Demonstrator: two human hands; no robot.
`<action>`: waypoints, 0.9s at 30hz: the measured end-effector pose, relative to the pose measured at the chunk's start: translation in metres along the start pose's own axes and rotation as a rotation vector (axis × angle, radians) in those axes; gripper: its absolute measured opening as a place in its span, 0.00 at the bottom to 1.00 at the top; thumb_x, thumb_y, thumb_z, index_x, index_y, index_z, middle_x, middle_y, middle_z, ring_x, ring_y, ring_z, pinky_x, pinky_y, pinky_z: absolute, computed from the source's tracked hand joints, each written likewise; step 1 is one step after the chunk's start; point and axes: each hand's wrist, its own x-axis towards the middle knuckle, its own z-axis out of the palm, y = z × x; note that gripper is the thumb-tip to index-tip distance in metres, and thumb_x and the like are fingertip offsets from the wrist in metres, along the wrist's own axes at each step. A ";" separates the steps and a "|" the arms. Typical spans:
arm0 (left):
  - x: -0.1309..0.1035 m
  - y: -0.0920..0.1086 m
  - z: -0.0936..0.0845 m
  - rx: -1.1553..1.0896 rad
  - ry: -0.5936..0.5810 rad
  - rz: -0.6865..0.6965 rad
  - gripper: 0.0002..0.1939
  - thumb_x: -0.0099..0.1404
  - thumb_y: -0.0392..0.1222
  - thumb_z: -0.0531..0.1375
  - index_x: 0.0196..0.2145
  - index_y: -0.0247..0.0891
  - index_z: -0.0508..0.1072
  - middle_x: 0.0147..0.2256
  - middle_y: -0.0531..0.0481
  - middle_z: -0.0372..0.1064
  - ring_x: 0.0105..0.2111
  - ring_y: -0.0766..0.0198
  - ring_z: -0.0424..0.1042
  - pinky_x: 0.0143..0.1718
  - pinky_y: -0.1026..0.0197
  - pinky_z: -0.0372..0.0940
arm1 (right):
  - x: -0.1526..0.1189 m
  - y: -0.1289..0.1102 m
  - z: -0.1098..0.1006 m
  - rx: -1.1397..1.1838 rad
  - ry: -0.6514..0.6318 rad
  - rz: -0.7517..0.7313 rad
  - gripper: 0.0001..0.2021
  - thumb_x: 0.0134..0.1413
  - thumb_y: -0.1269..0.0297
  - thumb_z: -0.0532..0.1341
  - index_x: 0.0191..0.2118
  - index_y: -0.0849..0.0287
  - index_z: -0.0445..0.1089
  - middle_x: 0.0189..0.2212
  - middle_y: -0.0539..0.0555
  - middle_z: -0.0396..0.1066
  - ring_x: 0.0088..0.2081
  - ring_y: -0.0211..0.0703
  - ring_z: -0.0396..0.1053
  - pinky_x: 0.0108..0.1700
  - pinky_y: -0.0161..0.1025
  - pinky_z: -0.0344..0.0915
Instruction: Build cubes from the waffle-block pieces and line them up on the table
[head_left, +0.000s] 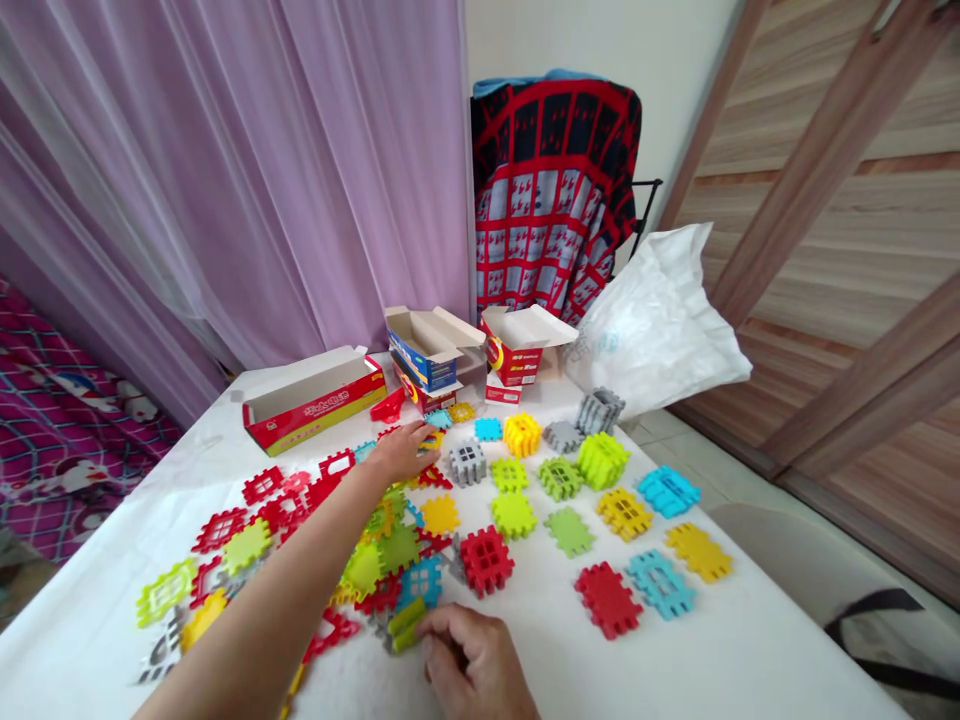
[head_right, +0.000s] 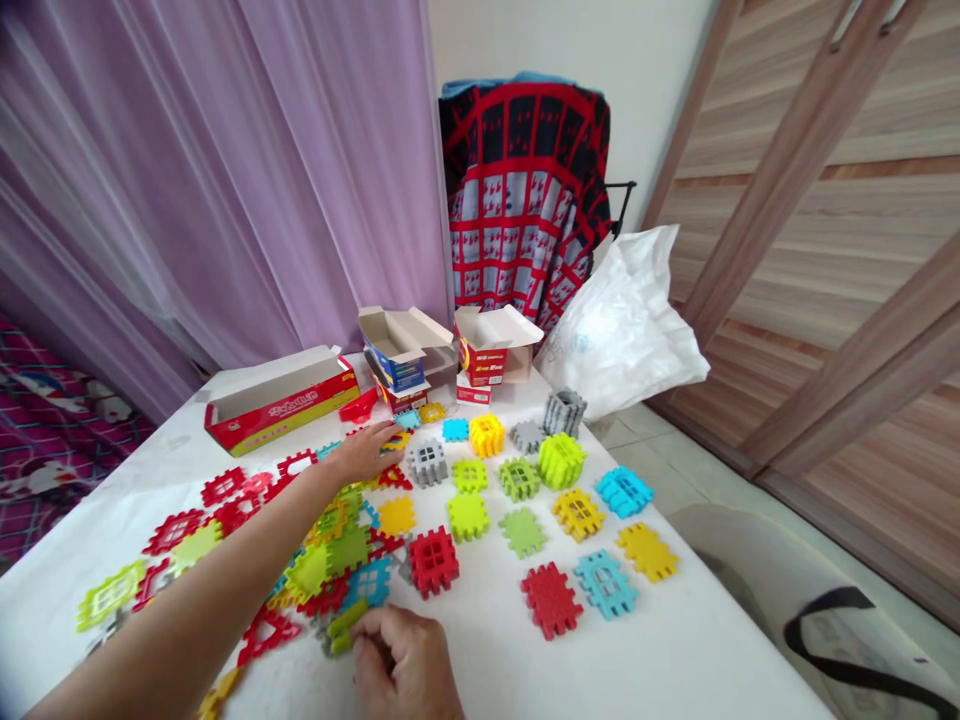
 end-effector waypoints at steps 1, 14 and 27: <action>-0.001 -0.001 0.000 0.006 -0.001 -0.002 0.28 0.67 0.56 0.49 0.61 0.48 0.62 0.64 0.45 0.59 0.58 0.52 0.66 0.57 0.52 0.61 | 0.000 0.000 0.000 -0.006 -0.001 -0.004 0.09 0.53 0.68 0.57 0.32 0.58 0.76 0.17 0.46 0.67 0.18 0.33 0.61 0.22 0.28 0.58; -0.069 -0.021 -0.034 0.155 -0.135 -0.047 0.24 0.59 0.65 0.55 0.44 0.51 0.77 0.42 0.45 0.78 0.47 0.51 0.74 0.51 0.49 0.62 | 0.000 -0.014 -0.002 -0.024 0.028 0.008 0.10 0.52 0.68 0.56 0.31 0.58 0.76 0.19 0.48 0.71 0.21 0.34 0.65 0.24 0.29 0.59; -0.025 0.006 -0.021 0.042 -0.109 -0.070 0.21 0.66 0.49 0.59 0.54 0.39 0.67 0.56 0.42 0.66 0.51 0.54 0.69 0.51 0.43 0.66 | 0.001 -0.014 -0.003 -0.030 0.003 0.002 0.10 0.51 0.70 0.55 0.31 0.58 0.75 0.19 0.47 0.69 0.20 0.33 0.64 0.24 0.28 0.57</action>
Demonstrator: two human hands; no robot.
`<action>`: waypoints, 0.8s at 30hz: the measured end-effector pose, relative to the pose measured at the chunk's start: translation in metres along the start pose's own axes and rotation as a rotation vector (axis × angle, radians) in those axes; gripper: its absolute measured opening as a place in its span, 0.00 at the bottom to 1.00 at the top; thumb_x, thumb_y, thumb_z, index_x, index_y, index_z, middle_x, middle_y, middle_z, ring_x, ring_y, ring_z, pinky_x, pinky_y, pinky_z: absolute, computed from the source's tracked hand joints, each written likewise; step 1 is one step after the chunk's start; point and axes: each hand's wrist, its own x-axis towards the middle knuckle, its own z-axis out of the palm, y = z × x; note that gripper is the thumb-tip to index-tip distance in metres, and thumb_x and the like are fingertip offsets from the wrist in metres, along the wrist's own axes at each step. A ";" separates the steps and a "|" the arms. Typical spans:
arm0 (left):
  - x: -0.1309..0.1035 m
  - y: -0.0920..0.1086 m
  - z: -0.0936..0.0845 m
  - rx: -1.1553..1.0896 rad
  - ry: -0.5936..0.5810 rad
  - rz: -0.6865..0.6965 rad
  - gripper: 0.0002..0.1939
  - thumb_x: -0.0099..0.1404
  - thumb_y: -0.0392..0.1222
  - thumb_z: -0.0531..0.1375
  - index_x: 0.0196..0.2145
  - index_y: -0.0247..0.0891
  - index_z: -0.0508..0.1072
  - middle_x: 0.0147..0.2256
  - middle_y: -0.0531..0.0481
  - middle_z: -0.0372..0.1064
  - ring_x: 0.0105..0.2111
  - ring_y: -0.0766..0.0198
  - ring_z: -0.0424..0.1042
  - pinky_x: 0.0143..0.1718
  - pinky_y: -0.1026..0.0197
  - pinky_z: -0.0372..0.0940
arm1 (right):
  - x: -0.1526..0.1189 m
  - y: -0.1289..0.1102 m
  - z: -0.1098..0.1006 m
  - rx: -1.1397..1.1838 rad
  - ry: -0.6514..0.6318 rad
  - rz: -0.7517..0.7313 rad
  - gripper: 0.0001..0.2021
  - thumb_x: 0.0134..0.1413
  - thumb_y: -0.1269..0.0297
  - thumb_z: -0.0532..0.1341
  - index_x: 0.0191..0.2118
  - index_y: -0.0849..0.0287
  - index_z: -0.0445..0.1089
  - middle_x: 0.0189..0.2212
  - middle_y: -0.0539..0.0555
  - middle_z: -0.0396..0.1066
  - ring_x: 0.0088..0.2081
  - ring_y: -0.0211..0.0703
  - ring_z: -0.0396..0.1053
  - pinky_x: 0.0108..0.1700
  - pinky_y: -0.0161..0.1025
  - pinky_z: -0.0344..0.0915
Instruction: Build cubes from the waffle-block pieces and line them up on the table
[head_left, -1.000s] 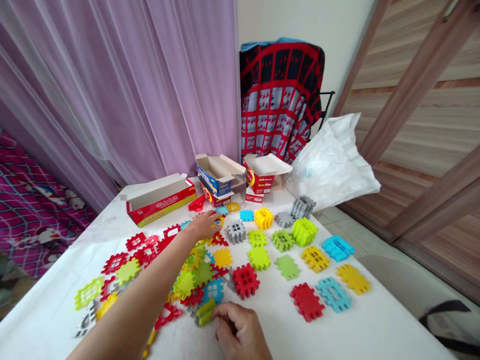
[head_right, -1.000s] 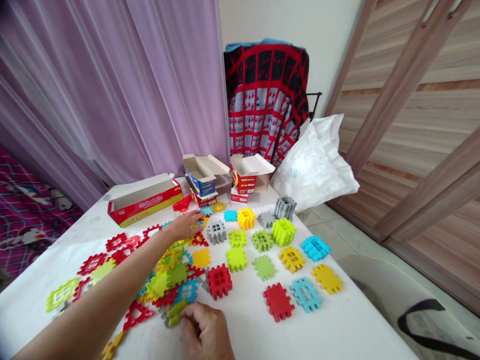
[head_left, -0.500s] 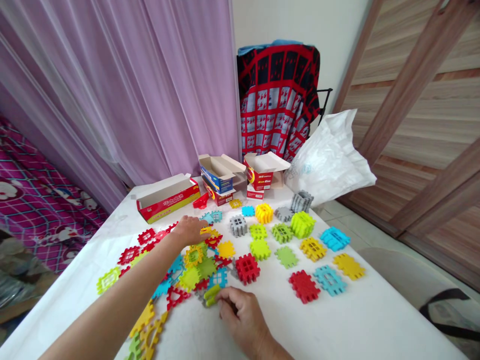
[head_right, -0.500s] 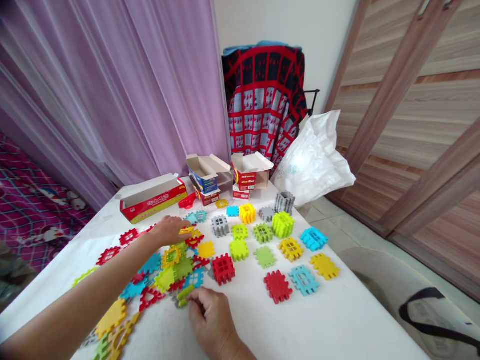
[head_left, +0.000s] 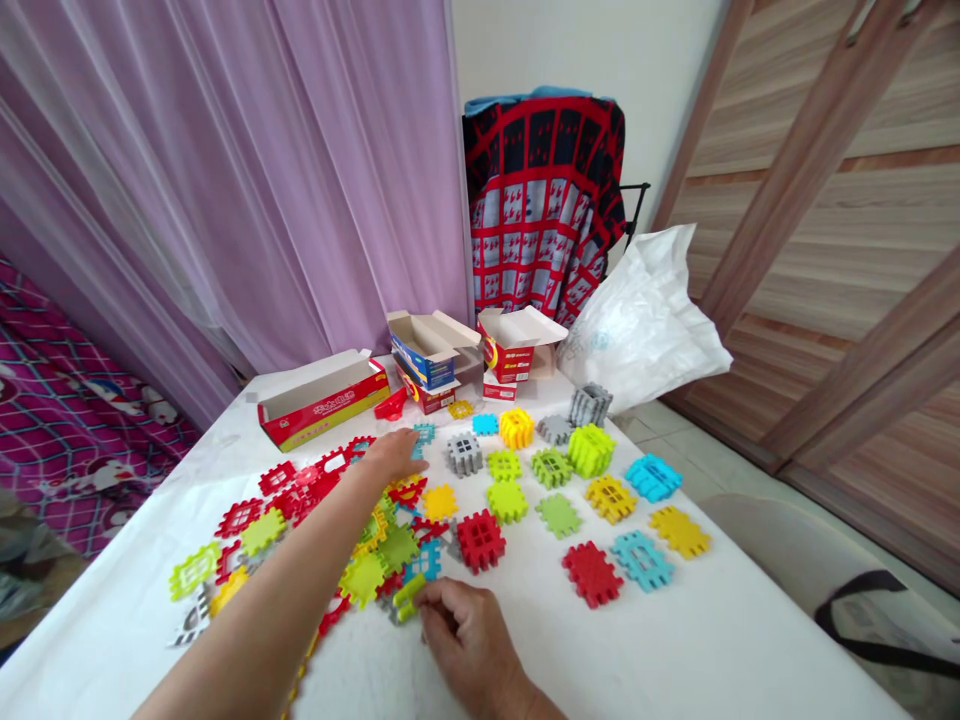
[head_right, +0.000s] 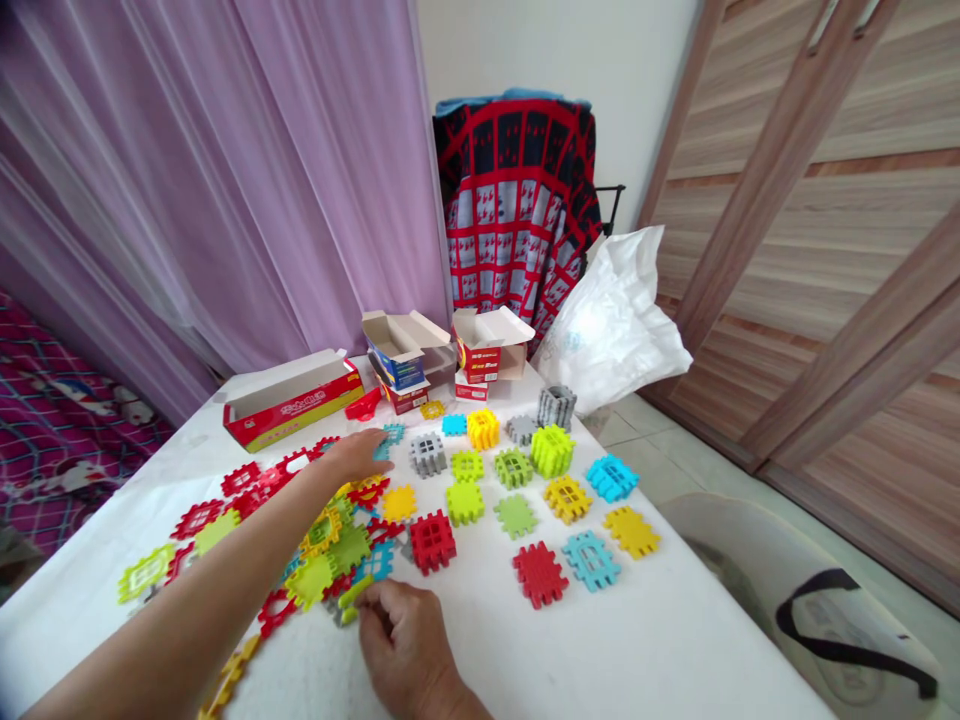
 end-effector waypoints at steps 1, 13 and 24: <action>0.002 0.001 0.003 -0.007 -0.017 -0.010 0.21 0.66 0.49 0.59 0.54 0.39 0.68 0.55 0.43 0.66 0.50 0.54 0.70 0.50 0.44 0.67 | 0.000 0.000 0.000 0.001 0.000 0.001 0.10 0.51 0.70 0.55 0.31 0.58 0.75 0.18 0.47 0.69 0.20 0.33 0.63 0.24 0.28 0.57; -0.019 -0.025 0.001 -0.303 0.151 -0.165 0.16 0.68 0.47 0.56 0.50 0.38 0.72 0.46 0.44 0.74 0.45 0.56 0.74 0.49 0.47 0.67 | 0.001 -0.005 -0.001 0.017 0.009 -0.017 0.10 0.52 0.69 0.55 0.30 0.57 0.75 0.19 0.47 0.70 0.21 0.33 0.65 0.27 0.29 0.59; -0.088 -0.025 0.010 -1.166 0.459 -0.339 0.24 0.55 0.60 0.62 0.40 0.37 0.76 0.27 0.51 0.73 0.25 0.65 0.72 0.30 0.60 0.72 | 0.001 0.000 0.000 0.086 0.009 -0.009 0.09 0.54 0.65 0.56 0.36 0.59 0.73 0.17 0.45 0.63 0.19 0.33 0.58 0.23 0.30 0.55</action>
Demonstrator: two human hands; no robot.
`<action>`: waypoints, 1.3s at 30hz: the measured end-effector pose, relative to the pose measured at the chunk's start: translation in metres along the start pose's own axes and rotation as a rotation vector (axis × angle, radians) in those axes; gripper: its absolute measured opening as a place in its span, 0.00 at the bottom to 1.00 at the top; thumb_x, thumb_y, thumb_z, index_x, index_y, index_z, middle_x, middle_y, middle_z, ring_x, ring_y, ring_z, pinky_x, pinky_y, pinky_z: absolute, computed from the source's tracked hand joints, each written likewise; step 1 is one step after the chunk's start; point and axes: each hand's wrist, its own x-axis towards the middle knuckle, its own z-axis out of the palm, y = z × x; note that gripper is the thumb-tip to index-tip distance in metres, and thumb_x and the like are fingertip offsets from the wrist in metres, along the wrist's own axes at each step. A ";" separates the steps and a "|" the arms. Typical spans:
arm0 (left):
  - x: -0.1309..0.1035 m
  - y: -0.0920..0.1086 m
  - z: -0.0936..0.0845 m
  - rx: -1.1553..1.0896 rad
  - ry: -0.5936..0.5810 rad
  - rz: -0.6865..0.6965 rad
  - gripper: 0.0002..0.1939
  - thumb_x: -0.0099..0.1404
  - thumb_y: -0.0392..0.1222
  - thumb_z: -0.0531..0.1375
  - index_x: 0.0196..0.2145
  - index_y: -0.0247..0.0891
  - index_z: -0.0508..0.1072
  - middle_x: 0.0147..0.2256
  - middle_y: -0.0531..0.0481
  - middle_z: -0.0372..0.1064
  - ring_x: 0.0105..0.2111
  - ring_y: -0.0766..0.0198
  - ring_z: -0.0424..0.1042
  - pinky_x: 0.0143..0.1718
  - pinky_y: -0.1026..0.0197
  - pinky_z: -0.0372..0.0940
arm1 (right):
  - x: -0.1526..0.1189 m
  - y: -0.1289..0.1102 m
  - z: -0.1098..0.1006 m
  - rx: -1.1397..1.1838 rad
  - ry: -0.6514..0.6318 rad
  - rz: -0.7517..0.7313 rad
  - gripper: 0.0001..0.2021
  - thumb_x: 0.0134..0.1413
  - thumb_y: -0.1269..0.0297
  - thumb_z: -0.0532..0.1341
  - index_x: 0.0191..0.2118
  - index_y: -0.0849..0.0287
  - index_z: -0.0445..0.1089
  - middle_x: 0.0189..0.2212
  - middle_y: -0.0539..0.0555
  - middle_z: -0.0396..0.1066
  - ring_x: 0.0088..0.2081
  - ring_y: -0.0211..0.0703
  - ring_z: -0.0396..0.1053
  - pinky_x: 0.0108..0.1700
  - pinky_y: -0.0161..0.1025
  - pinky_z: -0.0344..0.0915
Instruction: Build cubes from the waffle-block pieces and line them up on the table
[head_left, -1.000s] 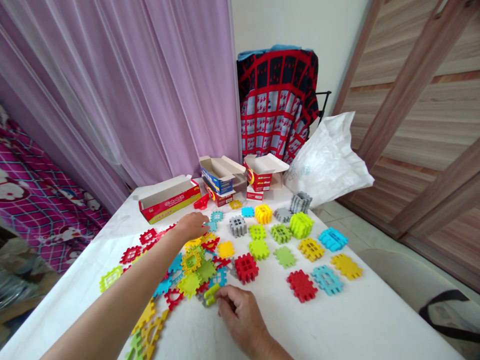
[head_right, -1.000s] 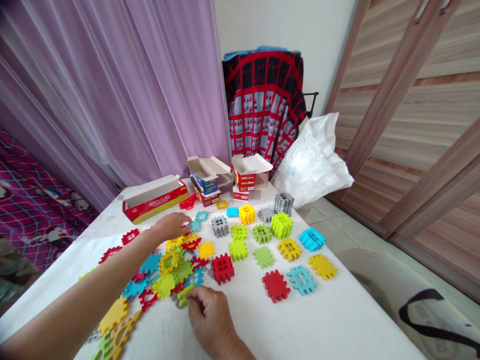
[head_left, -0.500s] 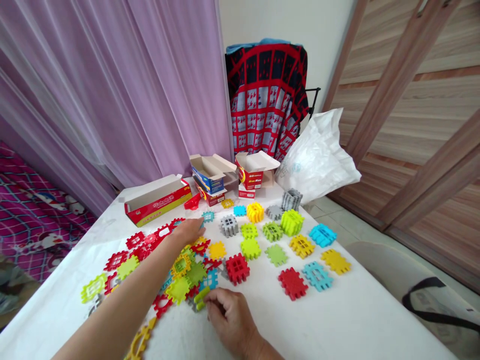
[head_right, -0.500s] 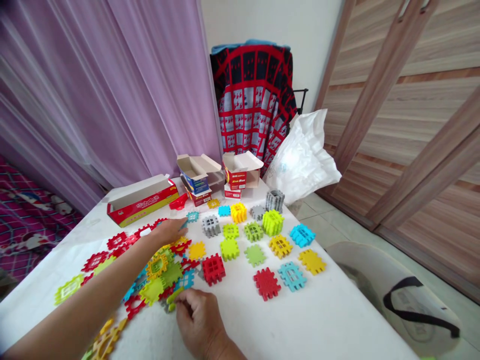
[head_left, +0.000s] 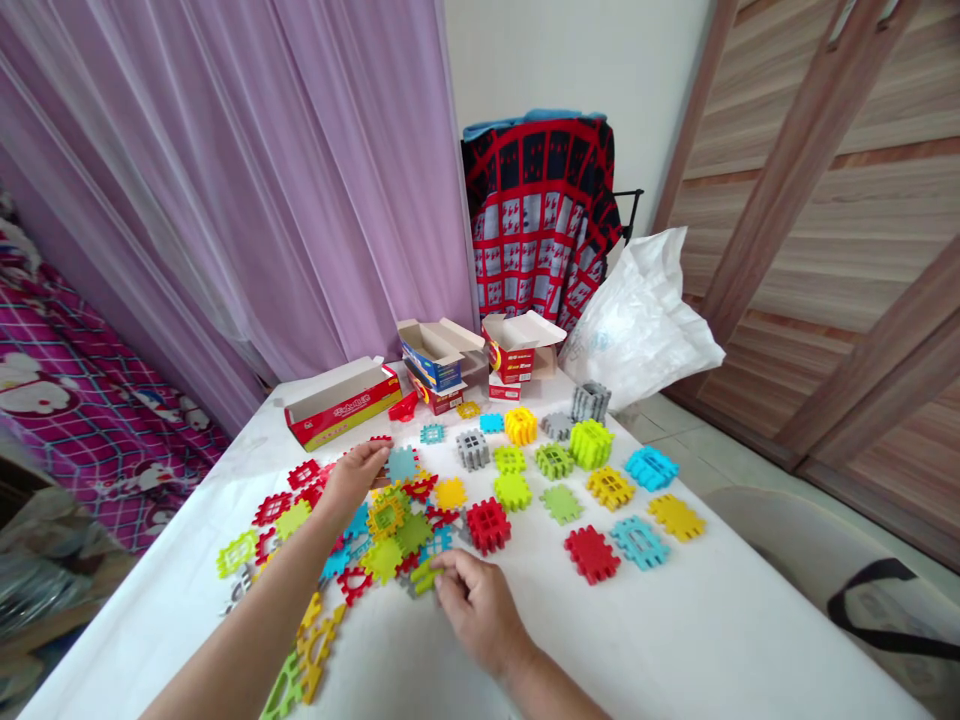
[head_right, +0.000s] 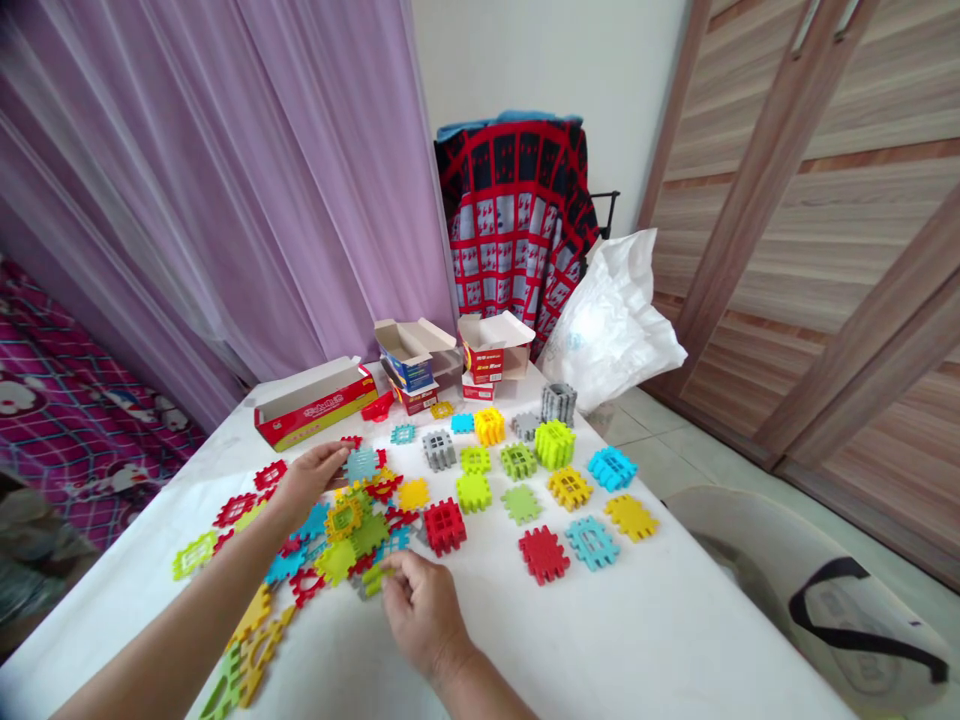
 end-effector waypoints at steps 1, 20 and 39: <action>-0.013 -0.002 0.001 -0.063 -0.005 -0.024 0.25 0.53 0.60 0.64 0.40 0.37 0.77 0.26 0.52 0.72 0.25 0.66 0.71 0.30 0.60 0.72 | 0.000 0.001 0.000 0.014 0.014 0.004 0.10 0.54 0.64 0.56 0.39 0.59 0.72 0.19 0.45 0.64 0.19 0.33 0.59 0.23 0.30 0.56; -0.138 -0.016 0.032 -0.571 -0.014 -0.286 0.34 0.27 0.62 0.73 0.31 0.39 0.77 0.30 0.54 0.73 0.27 0.66 0.69 0.27 0.64 0.72 | 0.000 0.003 -0.001 0.323 0.194 0.143 0.13 0.45 0.54 0.64 0.32 0.56 0.66 0.20 0.43 0.64 0.19 0.33 0.62 0.21 0.31 0.61; -0.147 -0.034 0.034 -0.637 -0.024 -0.310 0.33 0.32 0.60 0.73 0.35 0.39 0.73 0.25 0.57 0.70 0.22 0.68 0.69 0.22 0.66 0.64 | -0.020 -0.002 -0.003 -0.099 0.137 -0.055 0.23 0.43 0.62 0.66 0.49 0.54 0.69 0.37 0.51 0.74 0.25 0.34 0.67 0.31 0.34 0.68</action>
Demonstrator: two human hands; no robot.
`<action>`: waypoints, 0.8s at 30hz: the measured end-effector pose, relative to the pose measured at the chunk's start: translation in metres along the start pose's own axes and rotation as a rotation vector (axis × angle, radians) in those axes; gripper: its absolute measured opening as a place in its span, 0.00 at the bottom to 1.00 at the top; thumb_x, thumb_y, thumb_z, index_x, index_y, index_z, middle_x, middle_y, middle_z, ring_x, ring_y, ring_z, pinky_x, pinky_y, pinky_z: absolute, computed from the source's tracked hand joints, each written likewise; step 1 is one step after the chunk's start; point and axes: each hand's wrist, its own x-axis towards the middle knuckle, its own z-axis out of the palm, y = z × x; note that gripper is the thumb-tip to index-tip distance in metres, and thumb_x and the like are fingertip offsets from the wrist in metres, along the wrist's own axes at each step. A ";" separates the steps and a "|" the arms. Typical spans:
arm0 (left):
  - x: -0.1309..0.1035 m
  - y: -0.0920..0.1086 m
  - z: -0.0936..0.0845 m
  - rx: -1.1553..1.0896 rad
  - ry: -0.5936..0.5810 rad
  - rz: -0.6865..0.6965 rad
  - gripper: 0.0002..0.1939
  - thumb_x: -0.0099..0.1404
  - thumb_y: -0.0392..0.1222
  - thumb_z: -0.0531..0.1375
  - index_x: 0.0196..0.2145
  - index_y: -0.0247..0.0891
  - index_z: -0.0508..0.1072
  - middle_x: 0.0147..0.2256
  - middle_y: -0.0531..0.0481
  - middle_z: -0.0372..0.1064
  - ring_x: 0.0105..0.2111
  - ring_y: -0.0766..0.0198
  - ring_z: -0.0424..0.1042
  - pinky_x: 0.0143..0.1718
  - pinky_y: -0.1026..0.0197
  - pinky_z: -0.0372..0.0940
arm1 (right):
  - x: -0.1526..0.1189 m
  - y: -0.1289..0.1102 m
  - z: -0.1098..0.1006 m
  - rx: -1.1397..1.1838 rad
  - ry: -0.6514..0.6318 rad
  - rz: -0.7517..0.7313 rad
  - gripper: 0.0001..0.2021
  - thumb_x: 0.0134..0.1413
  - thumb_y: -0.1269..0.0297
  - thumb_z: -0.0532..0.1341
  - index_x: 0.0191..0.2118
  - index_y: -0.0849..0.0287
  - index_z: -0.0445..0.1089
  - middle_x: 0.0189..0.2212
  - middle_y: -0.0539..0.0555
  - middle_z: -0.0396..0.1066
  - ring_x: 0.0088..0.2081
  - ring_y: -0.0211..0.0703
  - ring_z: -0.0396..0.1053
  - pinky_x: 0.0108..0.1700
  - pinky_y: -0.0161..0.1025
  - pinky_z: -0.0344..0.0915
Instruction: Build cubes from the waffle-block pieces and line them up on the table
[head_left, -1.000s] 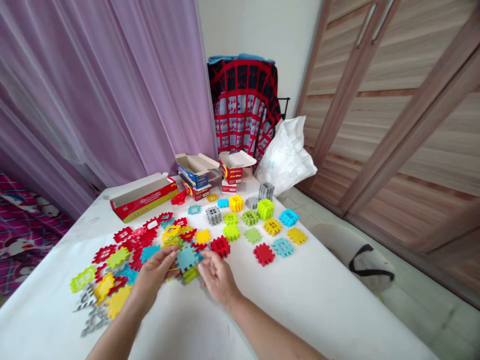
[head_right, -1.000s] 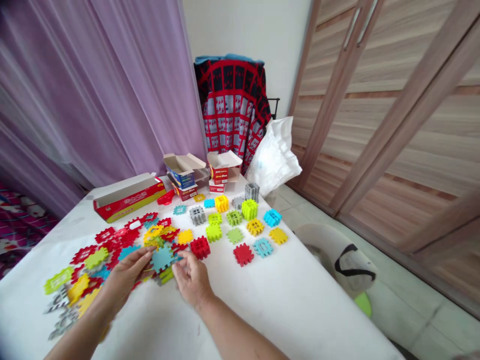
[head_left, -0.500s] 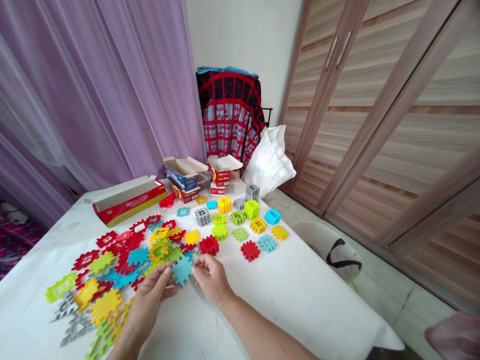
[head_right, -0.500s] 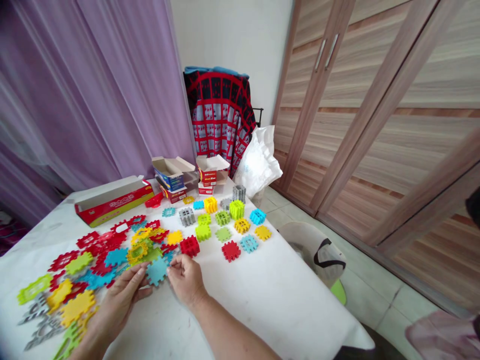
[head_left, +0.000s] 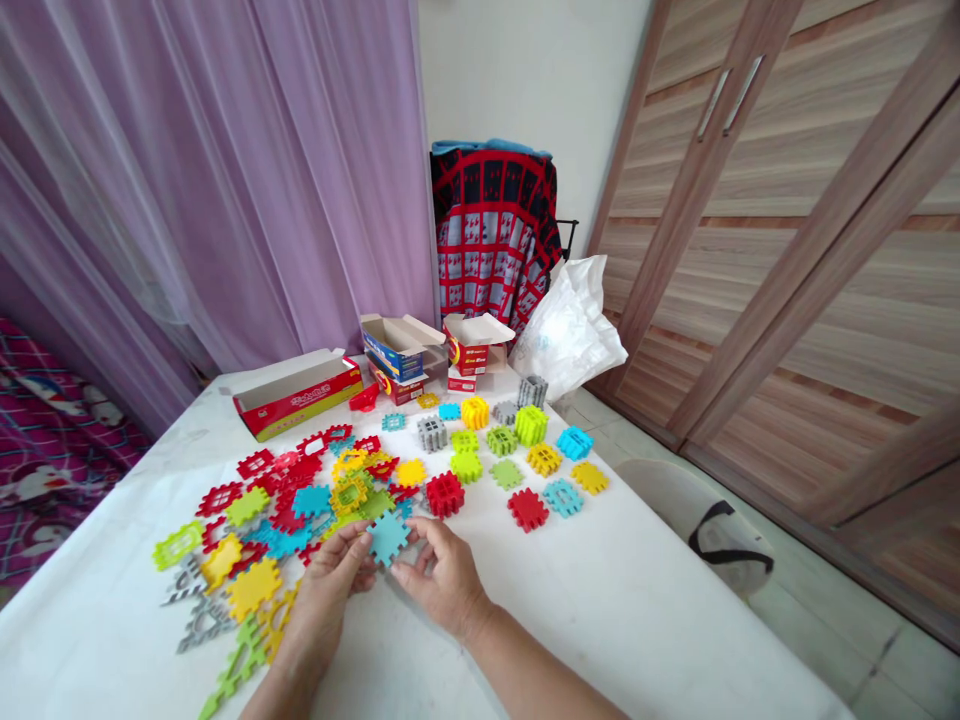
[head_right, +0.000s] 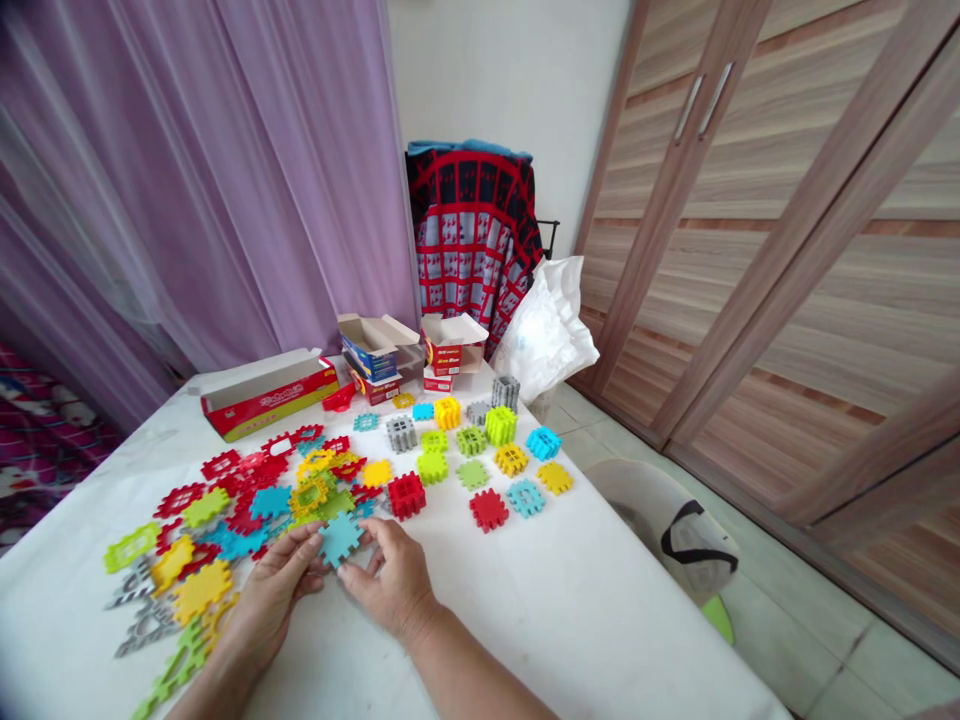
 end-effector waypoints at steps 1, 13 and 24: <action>0.000 0.000 -0.001 -0.006 -0.002 -0.002 0.33 0.33 0.60 0.73 0.35 0.39 0.74 0.25 0.57 0.70 0.22 0.68 0.69 0.22 0.66 0.64 | -0.001 -0.001 0.000 -0.048 -0.009 -0.016 0.24 0.42 0.63 0.66 0.50 0.54 0.68 0.38 0.51 0.74 0.24 0.34 0.67 0.32 0.35 0.69; -0.002 -0.003 -0.006 -0.002 -0.119 0.028 0.28 0.40 0.59 0.72 0.35 0.38 0.76 0.24 0.56 0.70 0.21 0.70 0.66 0.22 0.67 0.62 | -0.005 -0.006 -0.003 -0.365 -0.022 -0.164 0.25 0.47 0.64 0.64 0.54 0.55 0.66 0.40 0.54 0.74 0.28 0.38 0.69 0.36 0.38 0.70; -0.002 -0.004 -0.005 0.071 -0.207 0.093 0.25 0.43 0.59 0.70 0.33 0.38 0.78 0.22 0.56 0.69 0.18 0.71 0.61 0.20 0.66 0.58 | -0.003 -0.019 -0.022 -0.590 -0.114 -0.299 0.32 0.48 0.60 0.66 0.60 0.55 0.63 0.51 0.59 0.68 0.51 0.51 0.69 0.50 0.44 0.69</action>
